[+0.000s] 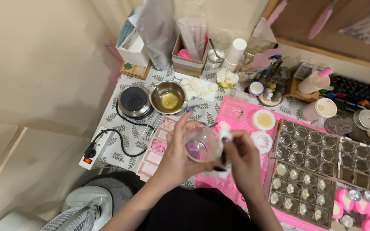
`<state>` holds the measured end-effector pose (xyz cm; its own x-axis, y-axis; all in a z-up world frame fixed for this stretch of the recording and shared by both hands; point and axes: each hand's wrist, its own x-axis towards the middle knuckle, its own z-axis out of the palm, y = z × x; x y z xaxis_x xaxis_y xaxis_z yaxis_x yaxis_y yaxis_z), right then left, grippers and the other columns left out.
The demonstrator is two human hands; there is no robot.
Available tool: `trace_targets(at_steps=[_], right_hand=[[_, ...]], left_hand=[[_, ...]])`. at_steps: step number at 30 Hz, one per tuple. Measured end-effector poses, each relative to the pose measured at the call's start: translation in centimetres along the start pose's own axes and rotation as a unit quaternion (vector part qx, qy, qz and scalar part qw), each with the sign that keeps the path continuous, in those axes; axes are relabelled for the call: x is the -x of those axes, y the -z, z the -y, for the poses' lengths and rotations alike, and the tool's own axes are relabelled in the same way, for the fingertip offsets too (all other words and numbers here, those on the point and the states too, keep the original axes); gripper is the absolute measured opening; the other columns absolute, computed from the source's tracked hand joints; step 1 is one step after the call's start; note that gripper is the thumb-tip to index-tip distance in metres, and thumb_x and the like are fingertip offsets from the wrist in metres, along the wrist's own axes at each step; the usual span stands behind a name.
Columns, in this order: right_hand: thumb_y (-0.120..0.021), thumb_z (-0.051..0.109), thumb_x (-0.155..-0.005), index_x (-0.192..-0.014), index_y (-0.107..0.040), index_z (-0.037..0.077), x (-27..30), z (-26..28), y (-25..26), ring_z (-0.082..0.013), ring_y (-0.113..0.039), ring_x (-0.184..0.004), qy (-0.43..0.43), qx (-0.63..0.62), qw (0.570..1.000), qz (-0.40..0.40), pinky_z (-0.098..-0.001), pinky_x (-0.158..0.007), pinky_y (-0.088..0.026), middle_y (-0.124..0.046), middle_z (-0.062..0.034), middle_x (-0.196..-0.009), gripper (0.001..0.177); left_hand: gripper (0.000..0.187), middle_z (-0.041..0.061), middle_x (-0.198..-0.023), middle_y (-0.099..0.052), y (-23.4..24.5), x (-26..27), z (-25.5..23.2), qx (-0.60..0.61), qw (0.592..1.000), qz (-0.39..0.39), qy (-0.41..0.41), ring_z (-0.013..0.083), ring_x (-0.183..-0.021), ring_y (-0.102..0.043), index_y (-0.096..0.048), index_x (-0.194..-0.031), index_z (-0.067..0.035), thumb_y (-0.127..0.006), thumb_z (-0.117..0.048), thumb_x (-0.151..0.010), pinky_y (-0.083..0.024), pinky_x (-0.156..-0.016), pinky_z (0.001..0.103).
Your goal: The person is decorating small candles with various small items like beads and charms, and then cleaning a glass container and preparing wax for melting.
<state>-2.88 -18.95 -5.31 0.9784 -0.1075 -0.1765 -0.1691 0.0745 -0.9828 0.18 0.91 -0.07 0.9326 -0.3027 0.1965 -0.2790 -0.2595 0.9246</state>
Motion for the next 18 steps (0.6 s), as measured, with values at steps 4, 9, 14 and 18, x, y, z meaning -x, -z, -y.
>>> trace_targets(at_steps=[4, 9, 14, 18], right_hand=[[-0.06, 0.01, -0.106, -0.113, -0.059, 0.003, -1.6, 0.9, 0.8, -0.0108, -0.051, -0.068, 0.004, -0.115, 0.989, -0.089, -0.0277, -0.063, -0.045, -0.054, -0.0058, -0.082, 0.01], [-0.051, 0.012, -0.098, -0.115, -0.055, 0.007, -1.7, -1.3, 3.7, -0.0194, -0.064, -0.1, -0.164, -0.227, 0.956, -0.084, -0.046, -0.093, -0.052, -0.066, -0.0053, -0.107, 0.018], [-0.049, 0.013, -0.099, -0.122, -0.054, 0.008, 0.4, -8.0, 4.0, -0.0276, -0.064, -0.108, -0.289, -0.239, 0.921, -0.102, -0.053, -0.102, -0.05, -0.066, -0.0105, -0.115, 0.024], [-0.051, 0.01, -0.095, -0.13, -0.058, 0.001, 0.6, -11.1, 2.2, -0.0262, -0.065, -0.112, -0.277, -0.303, 0.911, -0.04, -0.0448, -0.103, -0.05, -0.067, -0.0122, -0.123, 0.036]], left_hand=[[0.127, 0.014, -0.14, -0.053, 0.5, 0.6, 0.6, 0.153, 0.985, 0.039, 0.067, 0.0274, -0.128, -0.064, -0.014, -0.163, -0.007, -0.097, -0.019, -0.068, -0.054, -0.111, 0.039], [0.126, 0.014, -0.143, -0.052, 2.0, 0.9, 2.5, 0.106, 0.991, -0.061, 0.049, 0.0275, -0.134, -0.059, -0.013, -0.162, -0.009, -0.096, -0.007, -0.068, -0.052, -0.112, 0.039], [0.122, 0.012, -0.14, -0.053, 5.0, 0.1, 3.8, 0.141, 0.977, -0.138, 0.081, 0.0264, -0.13, -0.056, -0.017, -0.161, -0.01, -0.092, -0.01, -0.064, -0.05, -0.111, 0.041], [0.121, 0.012, -0.14, -0.055, 6.2, -0.1, 4.4, 0.128, 0.982, -0.137, 0.031, 0.0269, -0.13, -0.052, -0.018, -0.163, -0.009, -0.093, -0.013, -0.067, -0.043, -0.116, 0.041]])
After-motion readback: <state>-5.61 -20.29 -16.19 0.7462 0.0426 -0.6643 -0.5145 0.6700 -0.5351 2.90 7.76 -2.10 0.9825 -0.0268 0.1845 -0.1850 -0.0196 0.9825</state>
